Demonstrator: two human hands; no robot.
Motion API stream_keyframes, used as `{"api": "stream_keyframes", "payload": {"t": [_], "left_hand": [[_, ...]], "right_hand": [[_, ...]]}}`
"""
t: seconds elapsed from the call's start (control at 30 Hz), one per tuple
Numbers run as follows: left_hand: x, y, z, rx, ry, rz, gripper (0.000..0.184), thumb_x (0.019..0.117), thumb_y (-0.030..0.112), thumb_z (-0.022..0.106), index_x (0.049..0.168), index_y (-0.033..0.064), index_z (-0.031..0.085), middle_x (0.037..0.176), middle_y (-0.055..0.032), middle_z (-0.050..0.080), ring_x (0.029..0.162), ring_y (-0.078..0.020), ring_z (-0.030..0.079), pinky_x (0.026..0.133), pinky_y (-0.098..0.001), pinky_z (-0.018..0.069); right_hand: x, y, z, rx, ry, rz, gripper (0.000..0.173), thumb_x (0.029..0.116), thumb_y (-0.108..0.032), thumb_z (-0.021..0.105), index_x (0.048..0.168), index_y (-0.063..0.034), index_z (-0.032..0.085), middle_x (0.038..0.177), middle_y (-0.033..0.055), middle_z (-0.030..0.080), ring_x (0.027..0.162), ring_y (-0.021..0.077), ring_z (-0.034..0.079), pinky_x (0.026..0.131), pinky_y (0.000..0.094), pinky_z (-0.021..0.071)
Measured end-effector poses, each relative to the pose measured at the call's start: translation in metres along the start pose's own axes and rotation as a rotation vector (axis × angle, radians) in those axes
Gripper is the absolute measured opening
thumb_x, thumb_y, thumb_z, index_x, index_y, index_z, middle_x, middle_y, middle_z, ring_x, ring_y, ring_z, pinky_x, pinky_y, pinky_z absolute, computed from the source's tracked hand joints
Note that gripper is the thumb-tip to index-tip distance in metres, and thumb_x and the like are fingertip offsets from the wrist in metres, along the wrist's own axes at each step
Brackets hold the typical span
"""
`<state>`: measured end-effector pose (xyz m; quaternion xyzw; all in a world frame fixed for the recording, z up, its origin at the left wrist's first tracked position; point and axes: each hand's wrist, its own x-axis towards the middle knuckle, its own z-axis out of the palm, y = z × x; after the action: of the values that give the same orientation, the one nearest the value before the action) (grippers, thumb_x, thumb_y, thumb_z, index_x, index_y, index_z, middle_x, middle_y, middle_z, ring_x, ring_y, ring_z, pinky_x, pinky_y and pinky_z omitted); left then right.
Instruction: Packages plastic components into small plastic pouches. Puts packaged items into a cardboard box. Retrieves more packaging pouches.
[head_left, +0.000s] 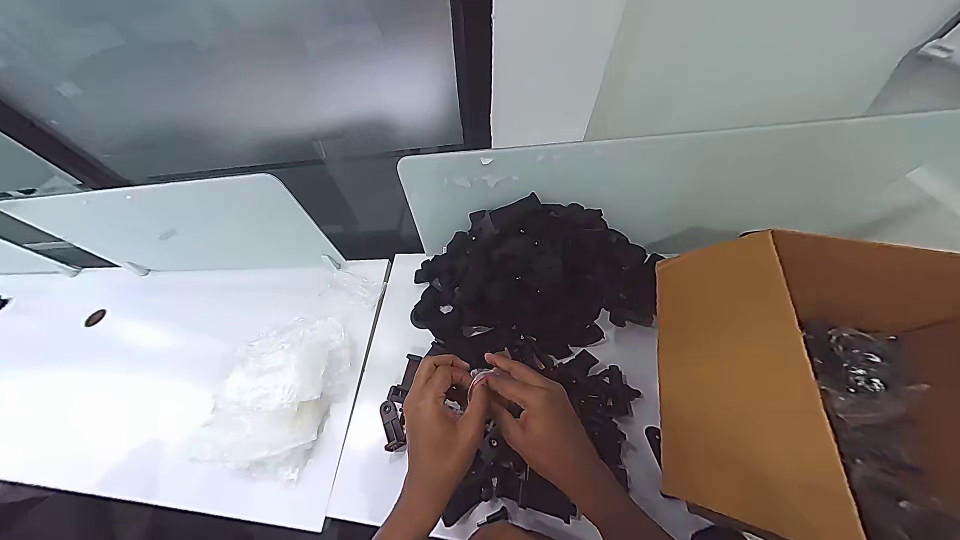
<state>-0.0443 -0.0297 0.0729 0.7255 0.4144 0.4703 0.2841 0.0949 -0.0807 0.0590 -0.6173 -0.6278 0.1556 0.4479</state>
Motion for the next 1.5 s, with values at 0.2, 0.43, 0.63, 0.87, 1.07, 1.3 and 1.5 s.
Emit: {"api": "stream_keyframes", "payload": {"t": [0.2, 0.43, 0.63, 0.87, 1.07, 1.3, 1.5], "left_hand": [[-0.006, -0.012, -0.002, 0.015, -0.014, -0.021, 0.010, 0.0849, 0.018, 0.072, 0.080, 0.0098, 0.069, 0.099, -0.0016, 0.068, 0.081, -0.0015, 0.062, 0.064, -0.0150, 0.0515], [-0.022, -0.033, -0.022, -0.255, 0.017, -0.118, 0.019, 0.0928, 0.027, 0.072, 0.094, 0.0089, 0.075, 0.119, -0.0060, 0.066, 0.104, -0.0108, 0.064, 0.081, -0.0237, 0.0568], [-0.024, -0.090, -0.037, -0.915, -0.003, -0.621, 0.090, 0.0905, 0.061, 0.067, 0.153, 0.0056, 0.032, 0.135, -0.0133, 0.060, 0.112, -0.0250, 0.067, 0.091, -0.0434, 0.0601], [-0.033, -0.121, -0.023, -1.426, -0.080, -0.635, 0.072, 0.0974, 0.036, 0.069, 0.156, 0.0228, 0.029, 0.131, -0.0210, 0.065, 0.112, -0.0366, 0.070, 0.090, -0.0488, 0.0611], [-0.018, -0.133, -0.020, -1.195, -0.040, -0.704, 0.042, 0.1102, 0.025, 0.042, 0.152, 0.0224, 0.033, 0.122, -0.0171, 0.067, 0.104, -0.0278, 0.071, 0.089, -0.0421, 0.0598], [-0.025, -0.152, -0.028, -1.301, -0.025, -0.763, 0.053, 0.1084, 0.054, 0.028, 0.153, 0.0268, 0.034, 0.126, -0.0166, 0.068, 0.110, -0.0311, 0.070, 0.091, -0.0433, 0.0593], [-0.025, -0.143, -0.032, -1.358, 0.041, -0.811, 0.052, 0.1116, 0.040, 0.017, 0.155, 0.0191, 0.035, 0.130, -0.0222, 0.064, 0.113, -0.0354, 0.068, 0.092, -0.0473, 0.0577]], "right_hand": [[-0.004, 0.005, 0.011, 0.219, -0.084, 0.076, 0.028, 0.0930, -0.025, 0.070, 0.111, -0.0054, 0.078, 0.125, 0.0116, 0.072, 0.118, 0.0121, 0.068, 0.097, 0.0236, 0.0558], [-0.004, 0.012, 0.033, 0.550, 0.091, 0.146, 0.040, 0.0836, -0.009, 0.079, 0.121, 0.0036, 0.072, 0.119, 0.0130, 0.071, 0.105, 0.0138, 0.072, 0.090, 0.0276, 0.0626], [-0.006, 0.011, 0.038, 1.128, 0.110, 0.353, 0.040, 0.0873, 0.006, 0.067, 0.128, 0.0062, 0.065, 0.120, 0.0108, 0.072, 0.106, 0.0148, 0.070, 0.094, 0.0321, 0.0591], [-0.018, 0.005, 0.062, 1.037, 0.034, 0.528, 0.038, 0.0889, 0.008, 0.066, 0.126, 0.0082, 0.065, 0.120, 0.0135, 0.070, 0.105, 0.0152, 0.070, 0.093, 0.0295, 0.0591], [-0.017, 0.014, 0.072, 0.258, 0.016, 0.203, 0.040, 0.0891, -0.026, 0.077, 0.118, 0.0017, 0.073, 0.130, 0.0164, 0.066, 0.108, 0.0135, 0.070, 0.089, 0.0252, 0.0611], [-0.015, 0.014, 0.082, 0.030, -0.128, 0.142, 0.048, 0.0949, -0.035, 0.069, 0.129, -0.0017, 0.068, 0.140, 0.0152, 0.062, 0.114, 0.0172, 0.068, 0.092, 0.0311, 0.0593], [-0.017, 0.011, 0.094, -0.071, -0.031, 0.090, 0.048, 0.0881, -0.024, 0.069, 0.129, 0.0016, 0.066, 0.134, 0.0178, 0.064, 0.109, 0.0199, 0.069, 0.088, 0.0336, 0.0600]]}}
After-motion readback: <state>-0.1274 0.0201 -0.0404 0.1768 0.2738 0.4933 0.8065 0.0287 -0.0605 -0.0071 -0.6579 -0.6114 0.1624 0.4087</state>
